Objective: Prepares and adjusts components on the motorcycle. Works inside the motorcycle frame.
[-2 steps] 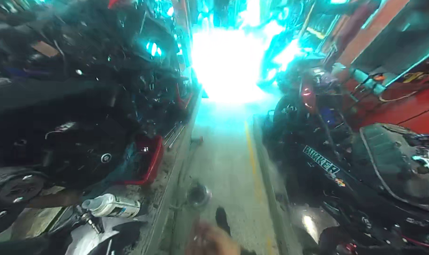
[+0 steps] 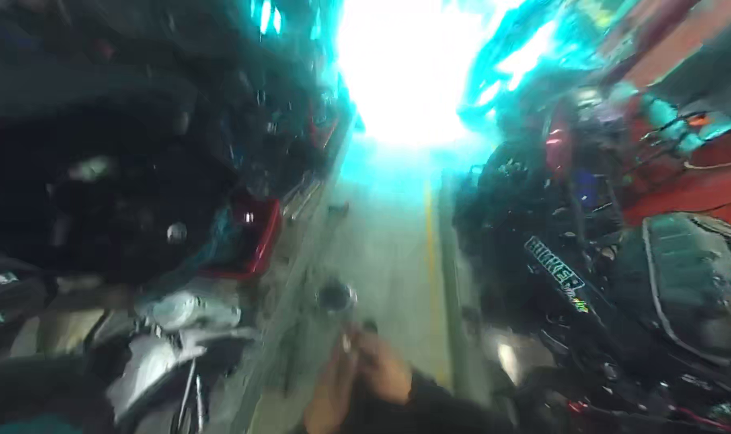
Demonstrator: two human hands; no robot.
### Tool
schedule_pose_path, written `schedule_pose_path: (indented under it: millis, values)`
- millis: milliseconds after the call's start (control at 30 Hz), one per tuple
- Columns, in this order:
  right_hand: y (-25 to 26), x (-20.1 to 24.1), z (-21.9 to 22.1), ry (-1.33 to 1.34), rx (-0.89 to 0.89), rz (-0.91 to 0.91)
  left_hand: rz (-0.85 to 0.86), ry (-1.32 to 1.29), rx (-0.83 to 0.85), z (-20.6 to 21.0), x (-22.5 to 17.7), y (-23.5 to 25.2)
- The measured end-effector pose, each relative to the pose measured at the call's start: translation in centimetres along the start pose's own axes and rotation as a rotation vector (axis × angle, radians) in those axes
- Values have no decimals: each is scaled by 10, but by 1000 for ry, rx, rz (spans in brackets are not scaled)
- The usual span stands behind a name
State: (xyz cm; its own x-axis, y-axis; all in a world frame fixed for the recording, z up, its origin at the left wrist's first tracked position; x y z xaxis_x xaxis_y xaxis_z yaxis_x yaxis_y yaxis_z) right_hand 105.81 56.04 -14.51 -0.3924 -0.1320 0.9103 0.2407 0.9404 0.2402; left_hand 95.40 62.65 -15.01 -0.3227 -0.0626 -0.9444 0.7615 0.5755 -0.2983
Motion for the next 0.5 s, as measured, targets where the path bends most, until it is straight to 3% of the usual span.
schedule_pose_path:
  millis: [67,133,200,267,367,500]
  values:
    - [26,-2,-31,-7,14,-1,160,204,-69,-28,-51,24]
    - [57,-18,-58,2,48,51,404,365,-309,-97,-124,29]
    - [90,-51,-81,-26,82,166,592,521,-597,-178,-197,7]
    - [123,-78,-90,-63,112,260,644,632,-819,-238,-247,-28]
    - [212,-61,-98,-119,166,141,542,805,-920,-295,-283,-31]
    - [360,31,-98,-186,132,-330,182,896,-828,-323,-271,1]
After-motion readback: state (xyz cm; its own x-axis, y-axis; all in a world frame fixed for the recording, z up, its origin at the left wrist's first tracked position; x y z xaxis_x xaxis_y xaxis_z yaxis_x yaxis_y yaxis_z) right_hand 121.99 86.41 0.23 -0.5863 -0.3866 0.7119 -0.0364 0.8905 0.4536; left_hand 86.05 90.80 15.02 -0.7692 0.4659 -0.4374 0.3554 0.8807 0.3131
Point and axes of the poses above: each hand's wrist, its own y-axis towards the middle knuckle, its own z-axis out of the palm, x = y × z, the point moved 7 cm from there along y, towards the middle knuckle, and after that the axes turned 14 degrees about -z, right-handed, at the moved point
